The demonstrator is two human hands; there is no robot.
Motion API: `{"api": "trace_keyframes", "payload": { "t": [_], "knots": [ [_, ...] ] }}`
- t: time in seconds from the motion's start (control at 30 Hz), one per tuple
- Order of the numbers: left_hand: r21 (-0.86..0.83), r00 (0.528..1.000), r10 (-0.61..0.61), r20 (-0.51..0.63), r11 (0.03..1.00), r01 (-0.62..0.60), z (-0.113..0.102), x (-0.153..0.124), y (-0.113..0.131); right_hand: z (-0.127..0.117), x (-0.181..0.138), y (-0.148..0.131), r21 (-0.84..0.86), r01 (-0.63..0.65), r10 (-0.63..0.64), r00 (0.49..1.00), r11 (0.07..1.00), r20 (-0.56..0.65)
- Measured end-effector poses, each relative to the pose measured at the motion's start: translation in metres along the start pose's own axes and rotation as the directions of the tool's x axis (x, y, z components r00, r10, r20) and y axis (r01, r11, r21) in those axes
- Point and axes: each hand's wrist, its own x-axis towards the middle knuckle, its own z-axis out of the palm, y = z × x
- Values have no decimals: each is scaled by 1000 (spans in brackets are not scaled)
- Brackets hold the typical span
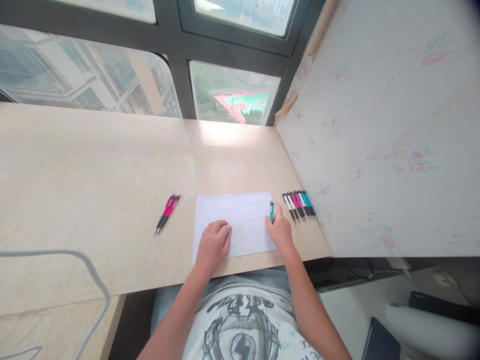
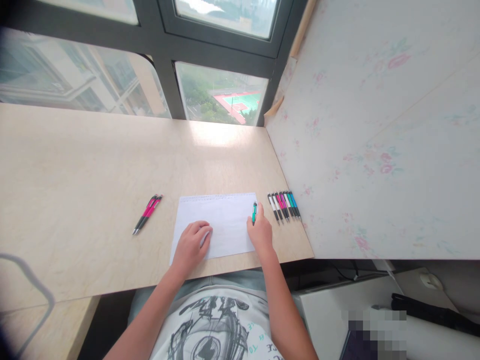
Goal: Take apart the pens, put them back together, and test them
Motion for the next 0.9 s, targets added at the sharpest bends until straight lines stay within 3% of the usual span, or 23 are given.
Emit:
{"api": "trace_keyframes", "payload": {
  "t": [0.13,0.33,0.7,0.9],
  "knots": [
    [1,1000,-5,1,1000,5,0,0,0,-20,16,10,-301,2,-21,998,954,-58],
    [-2,1000,-8,-4,1000,8,-4,1,1,-27,28,18,-461,19,-40,999,887,-36],
    [-10,1000,-1,-4,1000,1,-2,0,-2,-17,23,17,-426,1,-33,997,905,-67],
    [-31,1000,0,-9,1000,0,-2,0,-2,-29,27,25,-448,-121,66,988,886,-137]
  ]
}}
